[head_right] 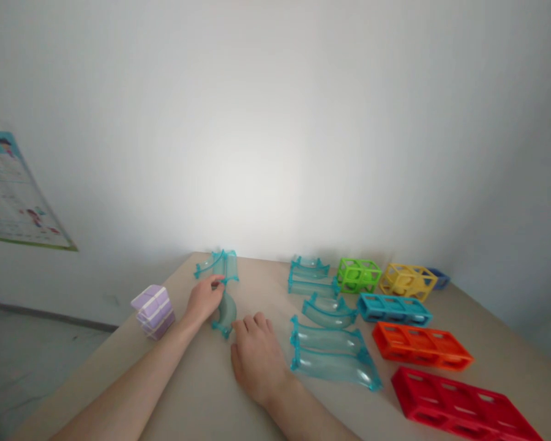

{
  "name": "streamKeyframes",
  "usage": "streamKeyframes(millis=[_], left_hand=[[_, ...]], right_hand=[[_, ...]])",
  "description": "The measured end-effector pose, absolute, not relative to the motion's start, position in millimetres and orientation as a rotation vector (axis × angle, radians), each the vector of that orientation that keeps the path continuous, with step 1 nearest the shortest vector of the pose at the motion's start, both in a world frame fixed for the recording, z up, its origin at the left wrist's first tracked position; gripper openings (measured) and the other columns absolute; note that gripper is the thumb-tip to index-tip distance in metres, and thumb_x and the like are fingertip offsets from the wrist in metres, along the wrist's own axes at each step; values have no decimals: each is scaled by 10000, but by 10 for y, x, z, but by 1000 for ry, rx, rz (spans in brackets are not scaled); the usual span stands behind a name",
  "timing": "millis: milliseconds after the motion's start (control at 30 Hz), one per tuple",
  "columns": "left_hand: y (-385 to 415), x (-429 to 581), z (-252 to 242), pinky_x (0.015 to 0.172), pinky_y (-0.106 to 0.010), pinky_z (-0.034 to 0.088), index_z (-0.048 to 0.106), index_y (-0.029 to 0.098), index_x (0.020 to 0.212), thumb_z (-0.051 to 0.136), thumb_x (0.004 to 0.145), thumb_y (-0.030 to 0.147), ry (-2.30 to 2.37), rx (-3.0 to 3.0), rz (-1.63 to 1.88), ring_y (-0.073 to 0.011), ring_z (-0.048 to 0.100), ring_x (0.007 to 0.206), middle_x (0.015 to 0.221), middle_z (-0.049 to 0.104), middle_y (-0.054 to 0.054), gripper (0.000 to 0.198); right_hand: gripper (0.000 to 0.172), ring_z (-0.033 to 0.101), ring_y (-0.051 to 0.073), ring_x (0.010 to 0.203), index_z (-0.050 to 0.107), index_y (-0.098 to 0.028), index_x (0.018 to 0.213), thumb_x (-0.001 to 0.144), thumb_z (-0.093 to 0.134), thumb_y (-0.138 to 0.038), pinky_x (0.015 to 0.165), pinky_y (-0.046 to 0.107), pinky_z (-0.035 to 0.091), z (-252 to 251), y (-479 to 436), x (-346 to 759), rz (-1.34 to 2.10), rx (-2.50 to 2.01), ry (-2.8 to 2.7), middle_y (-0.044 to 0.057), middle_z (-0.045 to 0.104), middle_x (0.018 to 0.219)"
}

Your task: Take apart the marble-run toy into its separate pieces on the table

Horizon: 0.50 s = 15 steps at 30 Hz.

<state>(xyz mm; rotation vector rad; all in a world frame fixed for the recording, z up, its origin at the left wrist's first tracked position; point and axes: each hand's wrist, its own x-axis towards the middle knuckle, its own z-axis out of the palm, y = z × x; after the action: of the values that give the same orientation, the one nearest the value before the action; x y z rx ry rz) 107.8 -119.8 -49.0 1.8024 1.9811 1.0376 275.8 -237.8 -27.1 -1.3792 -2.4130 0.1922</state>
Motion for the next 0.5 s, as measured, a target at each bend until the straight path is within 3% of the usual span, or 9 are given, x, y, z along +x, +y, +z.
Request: streamKeyframes(millis=[100,300,400,500], left_hand=[[-1184,1071,-511,834,-311,462,684,176,1057,534,803,187,1951,1802,1048,-234,670,920,959,740,-88,296],[-1181,1074,-541,731,-318,487,681,179,1026,553,810,267,1961,1809,1094,-235,681,750,737,722,-67,265],[-1166,1045,-528,885,-363,450,665,156,1060,514,817,206,2025,1844,1162,-267,651,963,978,711,-130,290],[-1128,1014,-542,1047,-423,320,589,136,1211,504,812,171,2106,1920,1209,-309,472,1261,1332,543,-180,410]], right_hand=[[288,510,245,1030,606,-203,1121,865,482,-155,927,372,426,-276,-2396,2762,243,-1347,-2396,90,601,1060],[535,352,285,1301,424,-244,1365,845,544,-219,1066,444,329,-254,-2440,2787,334,-1200,-2469,74,365,1485],[455,327,281,1325,465,-262,1315,865,531,-247,1085,455,303,-241,-2455,2796,385,-1147,-2510,46,390,1479],[383,319,287,1328,515,-260,1230,850,558,-257,1087,459,297,-238,-2467,2800,412,-1140,-2490,46,401,1465]])
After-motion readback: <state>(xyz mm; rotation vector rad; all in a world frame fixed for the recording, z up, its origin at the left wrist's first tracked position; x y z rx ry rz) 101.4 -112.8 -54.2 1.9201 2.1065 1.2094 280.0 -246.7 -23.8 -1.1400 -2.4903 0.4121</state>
